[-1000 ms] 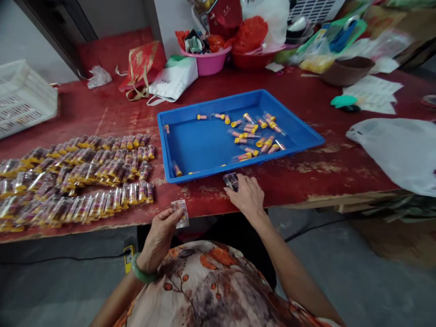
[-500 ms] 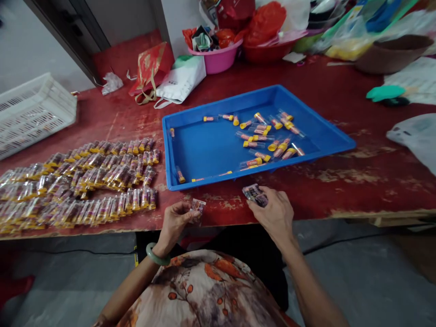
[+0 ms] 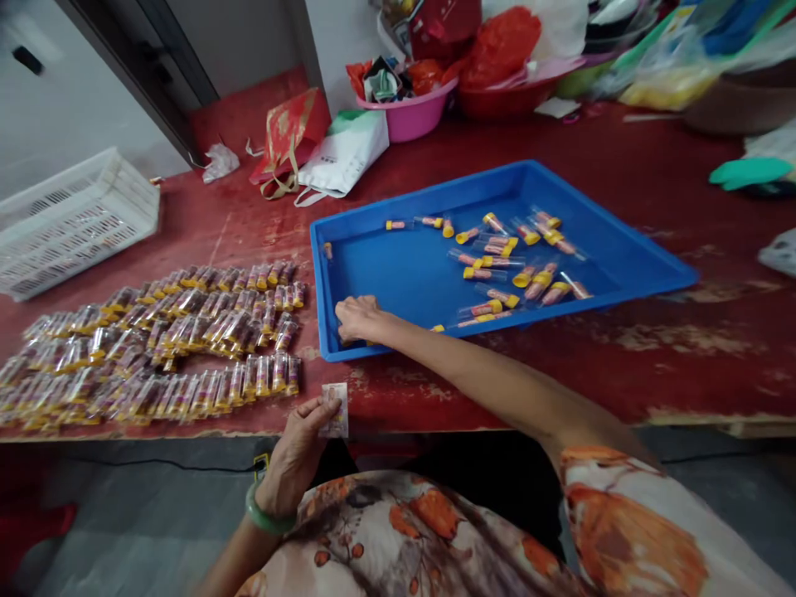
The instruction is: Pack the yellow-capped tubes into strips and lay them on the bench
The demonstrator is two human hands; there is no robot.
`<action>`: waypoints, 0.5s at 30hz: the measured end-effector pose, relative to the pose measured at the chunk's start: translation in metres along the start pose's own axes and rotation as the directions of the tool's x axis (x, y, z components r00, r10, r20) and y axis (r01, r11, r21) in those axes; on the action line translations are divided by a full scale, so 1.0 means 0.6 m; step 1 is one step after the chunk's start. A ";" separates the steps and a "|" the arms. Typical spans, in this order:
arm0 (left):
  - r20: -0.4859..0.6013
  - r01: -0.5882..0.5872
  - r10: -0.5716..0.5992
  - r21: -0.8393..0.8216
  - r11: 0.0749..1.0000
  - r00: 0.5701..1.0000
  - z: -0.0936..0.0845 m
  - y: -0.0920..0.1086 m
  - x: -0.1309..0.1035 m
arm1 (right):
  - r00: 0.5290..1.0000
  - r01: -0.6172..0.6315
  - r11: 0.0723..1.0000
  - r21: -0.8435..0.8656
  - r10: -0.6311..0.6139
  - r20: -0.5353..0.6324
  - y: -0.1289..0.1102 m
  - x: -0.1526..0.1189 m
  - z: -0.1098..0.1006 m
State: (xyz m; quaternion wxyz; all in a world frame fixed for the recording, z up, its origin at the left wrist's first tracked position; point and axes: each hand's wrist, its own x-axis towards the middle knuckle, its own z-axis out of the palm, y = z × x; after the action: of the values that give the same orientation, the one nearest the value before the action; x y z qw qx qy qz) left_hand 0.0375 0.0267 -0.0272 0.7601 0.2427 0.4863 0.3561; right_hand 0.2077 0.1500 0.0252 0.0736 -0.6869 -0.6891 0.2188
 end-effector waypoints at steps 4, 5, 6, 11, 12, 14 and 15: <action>0.006 -0.008 0.009 -0.037 0.999 1.000 -0.019 0.013 -0.003 | 1.000 0.002 0.996 0.094 -0.005 0.029 -0.002 0.035 0.022; 0.013 -0.007 0.007 -0.042 0.999 1.000 -0.020 0.017 -0.003 | 1.000 -0.002 0.991 0.131 0.000 0.014 0.006 0.032 0.019; 0.020 -0.007 0.009 -0.050 0.999 1.000 -0.019 0.021 -0.003 | 1.000 -0.005 0.985 0.174 0.006 -0.008 0.016 0.024 0.012; -0.046 -0.125 0.120 -0.160 0.979 0.992 0.016 0.042 -0.001 | 0.982 0.128 0.864 0.488 -0.042 -0.183 0.064 -0.097 -0.013; -0.052 -0.145 0.138 -0.167 0.975 0.989 0.027 0.042 0.000 | 0.965 0.213 0.741 0.636 -0.056 -0.258 0.064 -0.128 -0.006; -0.039 -0.168 0.164 -0.151 0.974 0.986 0.051 0.039 0.004 | 0.939 0.295 0.532 0.793 -0.010 -0.343 0.054 -0.183 0.022; -0.029 -0.176 0.174 -0.136 0.975 0.984 0.063 0.034 0.005 | 0.930 0.291 0.495 0.819 0.054 -0.363 0.046 -0.203 0.039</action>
State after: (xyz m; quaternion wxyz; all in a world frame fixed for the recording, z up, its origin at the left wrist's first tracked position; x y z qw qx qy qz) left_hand 0.0663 0.0413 0.0013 0.7366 0.2286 0.4437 0.4565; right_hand 0.2290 0.0250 0.0177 0.5388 -0.5351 -0.5101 0.4041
